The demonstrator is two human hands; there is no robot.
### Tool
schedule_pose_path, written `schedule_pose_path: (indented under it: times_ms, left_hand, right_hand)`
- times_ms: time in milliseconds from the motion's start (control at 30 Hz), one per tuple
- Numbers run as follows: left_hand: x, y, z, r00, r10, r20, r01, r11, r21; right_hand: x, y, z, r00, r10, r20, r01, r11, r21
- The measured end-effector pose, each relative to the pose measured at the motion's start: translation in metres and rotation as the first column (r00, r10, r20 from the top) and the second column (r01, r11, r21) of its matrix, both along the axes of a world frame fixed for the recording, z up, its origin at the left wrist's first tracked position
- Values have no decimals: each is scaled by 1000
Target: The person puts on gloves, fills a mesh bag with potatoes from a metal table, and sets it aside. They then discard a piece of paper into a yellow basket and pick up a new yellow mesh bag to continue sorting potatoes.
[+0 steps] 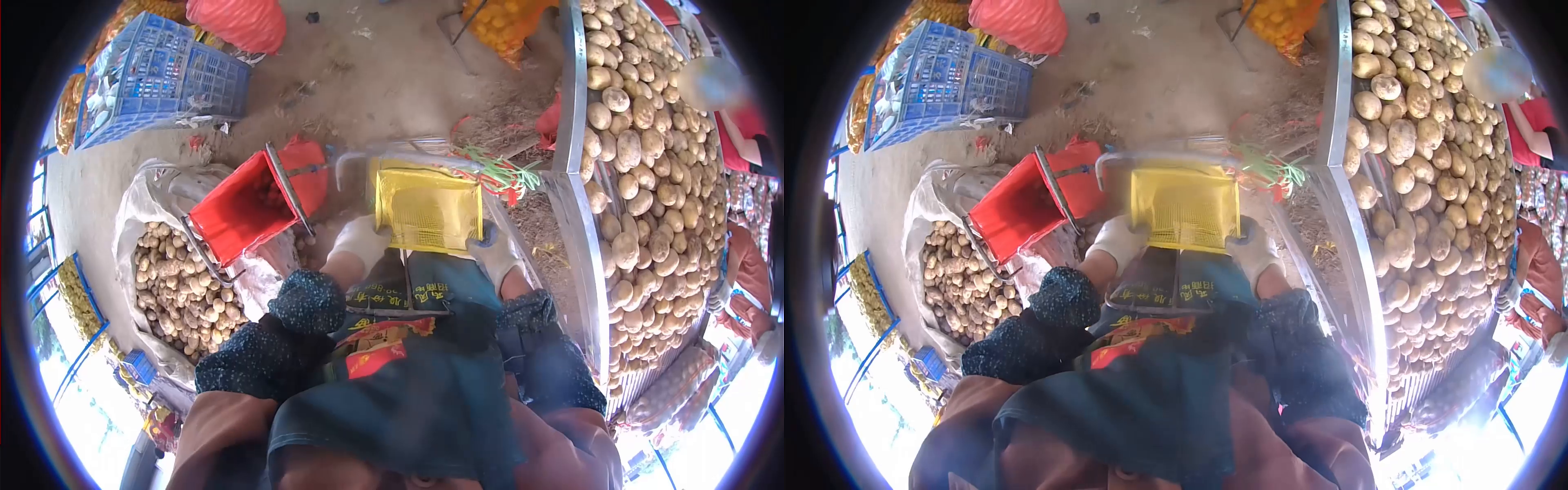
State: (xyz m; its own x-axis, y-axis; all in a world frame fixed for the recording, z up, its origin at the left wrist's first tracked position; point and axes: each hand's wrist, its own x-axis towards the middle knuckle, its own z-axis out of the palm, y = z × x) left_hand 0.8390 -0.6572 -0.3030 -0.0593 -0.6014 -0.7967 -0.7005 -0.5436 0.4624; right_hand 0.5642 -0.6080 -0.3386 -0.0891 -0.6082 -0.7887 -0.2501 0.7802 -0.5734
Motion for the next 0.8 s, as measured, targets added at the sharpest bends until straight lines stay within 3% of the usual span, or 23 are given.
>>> schedule_pose_path:
  times_ms: [33,67,133,167,233,267,333,367,400,467,633,700,733,800]
  left_hand:
    - [-2,3,4,997,-73,34,72,997,11]
    - [-4,6,9,987,-143,67,142,990,19]
    - [-7,15,15,987,-158,27,158,987,-1]
    - [-8,20,10,963,-261,72,261,965,15]
    - [-7,27,10,904,-410,123,410,912,25]
    - [-5,31,9,906,-404,125,406,914,13]
    - [-3,36,5,813,-560,159,572,819,-43]
    - [-6,37,3,808,-570,147,583,810,-66]
    - [-9,35,-2,811,-565,154,580,811,-78]
    - [-17,35,-15,747,-637,193,660,745,-96]
    - [-30,21,-40,724,-660,201,685,722,-95]
    - [-33,20,-41,722,-638,268,691,687,-226]
    - [-37,15,-38,719,-642,265,694,681,-234]
    - [-40,-2,-30,856,-492,158,511,852,-115]
  right_hand:
    - [3,-2,21,996,64,-68,-55,991,120]
    - [-4,14,13,995,62,-80,-54,993,107]
    - [-22,51,-16,955,214,-205,-249,955,-163]
    - [-23,53,-6,952,212,-220,-253,951,-178]
    - [-13,53,24,966,246,-82,-243,969,49]
    - [-7,49,33,964,250,-89,-248,968,38]
    - [1,43,44,893,422,-156,-409,906,112]
    - [-7,56,17,816,497,-293,-510,859,37]
    - [-5,47,17,814,496,-302,-513,858,26]
    - [-1,35,18,657,611,-442,-627,768,129]
    - [18,-10,22,536,698,-474,-606,709,360]
    - [22,-18,28,520,707,-480,-564,706,428]
    - [19,-17,26,521,701,-486,-556,711,430]
    - [17,-20,23,626,577,-525,-543,805,238]
